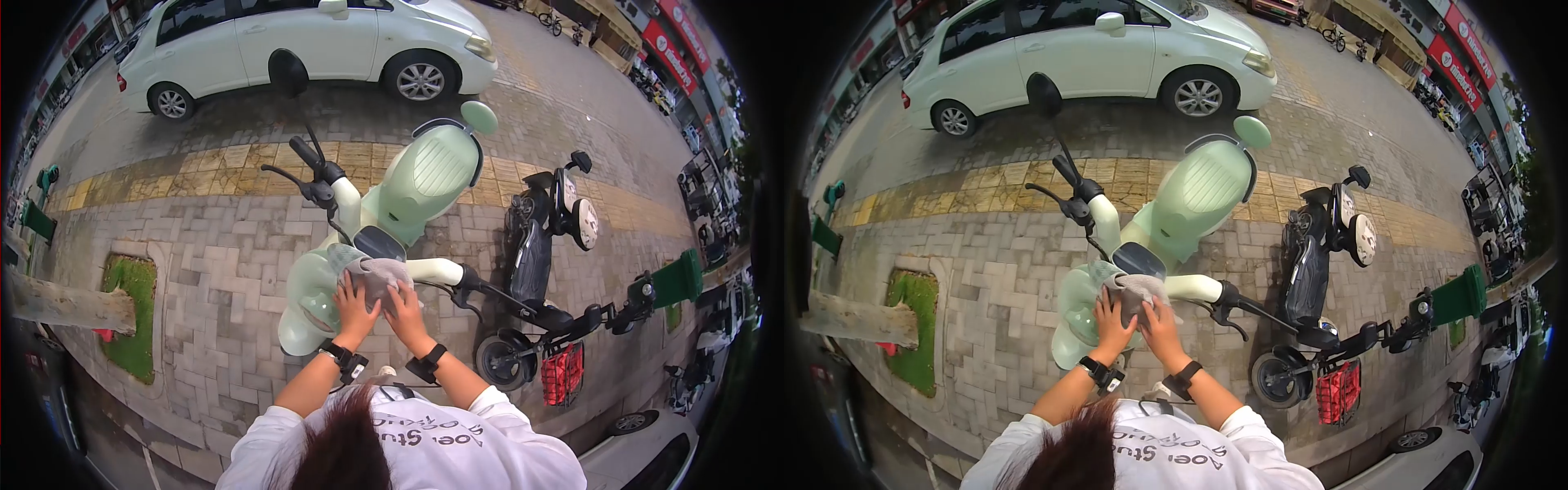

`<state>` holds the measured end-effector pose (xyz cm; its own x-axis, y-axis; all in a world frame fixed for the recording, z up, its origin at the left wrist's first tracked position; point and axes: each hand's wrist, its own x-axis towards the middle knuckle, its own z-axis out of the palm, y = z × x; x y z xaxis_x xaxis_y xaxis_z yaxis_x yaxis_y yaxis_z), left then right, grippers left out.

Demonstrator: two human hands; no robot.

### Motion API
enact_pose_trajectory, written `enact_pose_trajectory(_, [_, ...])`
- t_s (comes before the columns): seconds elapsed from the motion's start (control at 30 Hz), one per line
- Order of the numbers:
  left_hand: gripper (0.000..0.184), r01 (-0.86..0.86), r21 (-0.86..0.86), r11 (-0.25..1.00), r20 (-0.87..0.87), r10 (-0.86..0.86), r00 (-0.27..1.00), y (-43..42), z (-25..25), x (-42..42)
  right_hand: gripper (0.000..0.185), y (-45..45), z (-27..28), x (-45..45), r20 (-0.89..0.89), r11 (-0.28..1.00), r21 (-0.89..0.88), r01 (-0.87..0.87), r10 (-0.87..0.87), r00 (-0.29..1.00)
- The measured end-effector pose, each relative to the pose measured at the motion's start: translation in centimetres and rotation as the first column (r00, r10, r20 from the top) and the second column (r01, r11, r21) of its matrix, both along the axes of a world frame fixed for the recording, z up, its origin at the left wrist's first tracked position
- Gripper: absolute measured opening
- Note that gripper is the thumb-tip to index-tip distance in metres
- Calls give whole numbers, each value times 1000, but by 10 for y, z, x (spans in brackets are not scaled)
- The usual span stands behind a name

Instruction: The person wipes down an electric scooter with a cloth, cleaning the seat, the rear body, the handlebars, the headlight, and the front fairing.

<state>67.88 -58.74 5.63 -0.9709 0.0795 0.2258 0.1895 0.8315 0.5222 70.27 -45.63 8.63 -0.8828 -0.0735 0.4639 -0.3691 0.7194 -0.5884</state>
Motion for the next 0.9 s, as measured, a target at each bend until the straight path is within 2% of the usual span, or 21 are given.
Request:
enact_pose_trajectory(0.07, [69, 23, 1, 1000, -31, -23, 999, -7, -4, -10, 54, -11, 8, -10, -54, 966, 259, -26, 42, 998])
enact_pose_trajectory(0.1, [68, 46, -63, 997, -45, -49, 998, -13, -1, -16, 55, -20, 5, -17, -61, 926, 376, -8, 33, 998])
enact_pose_trajectory(0.13, [67, 72, -130, 989, -46, -78, 996, -19, -1, -18, 55, -25, 2, -23, -56, 923, 385, -15, 40, 998])
enact_pose_trajectory(0.17, [63, 86, -111, 990, -135, -101, 986, -26, -2, -23, 53, -28, -2, -30, -52, 860, 507, -54, 92, 994])
enact_pose_trajectory(0.2, [63, 88, -105, 991, -124, -101, 987, -32, -2, -30, 51, -33, -1, -37, -40, 781, 618, -88, 142, 989])
enact_pose_trajectory(0.27, [59, 163, -21, 986, -141, -165, 976, -43, -3, -46, 51, -45, 1, -54, -26, 764, 636, -106, 158, 987])
enact_pose_trajectory(0.33, [56, 151, -28, 988, -171, -154, 973, -57, -2, -64, 54, -59, 13, -73, -108, 749, 651, -122, 250, 962])
enact_pose_trajectory(0.4, [54, 196, 117, 974, -52, -191, 980, -74, 3, -80, 53, -76, 22, -85, -57, 751, 635, -180, 277, 959])
enact_pose_trajectory(0.47, [54, 224, 200, 954, -12, -226, 974, -83, -9, -95, 54, -90, 22, -96, -31, 754, 633, -177, 253, 967])
enact_pose_trajectory(0.5, [54, 262, 296, 918, 15, -279, 960, -84, -9, -98, 54, -91, 17, -95, -20, 751, 635, -183, 252, 967])
enact_pose_trajectory(0.57, [54, 287, 421, 861, 53, -340, 939, -86, -4, -94, 49, -90, 1, -77, -30, 676, 736, -50, 106, 994])
enact_pose_trajectory(0.6, [54, 290, 422, 859, 70, -350, 934, -84, -5, -90, 49, -86, -3, -68, -14, 679, 732, -55, 95, 995])
enact_pose_trajectory(0.67, [55, 200, 469, 860, 108, -281, 954, -80, -7, -79, 45, -73, -6, -49, -109, 576, 817, -6, 166, 980])
enact_pose_trajectory(0.73, [56, 174, 484, 857, 118, -261, 958, -80, -6, -76, 43, -67, -3, -44, -111, 573, 819, -17, 188, 976])
enact_pose_trajectory(0.8, [57, 212, 449, 868, 48, -261, 964, -82, -9, -75, 41, -68, -5, -46, -117, 570, 821, -32, 223, 968])
enact_pose_trajectory(0.83, [57, 203, 454, 867, 54, -255, 965, -86, -10, -76, 43, -71, -11, -49, -31, 592, 800, -102, 210, 977])
enact_pose_trajectory(0.87, [56, 207, 407, 890, 145, -286, 947, -94, -12, -81, 45, -74, -16, -54, 53, 614, 771, -168, 201, 978])
enact_pose_trajectory(0.9, [56, 214, 360, 908, 235, -310, 921, -104, -14, -86, 45, -86, -15, -64, 58, 610, 772, -176, 208, 976])
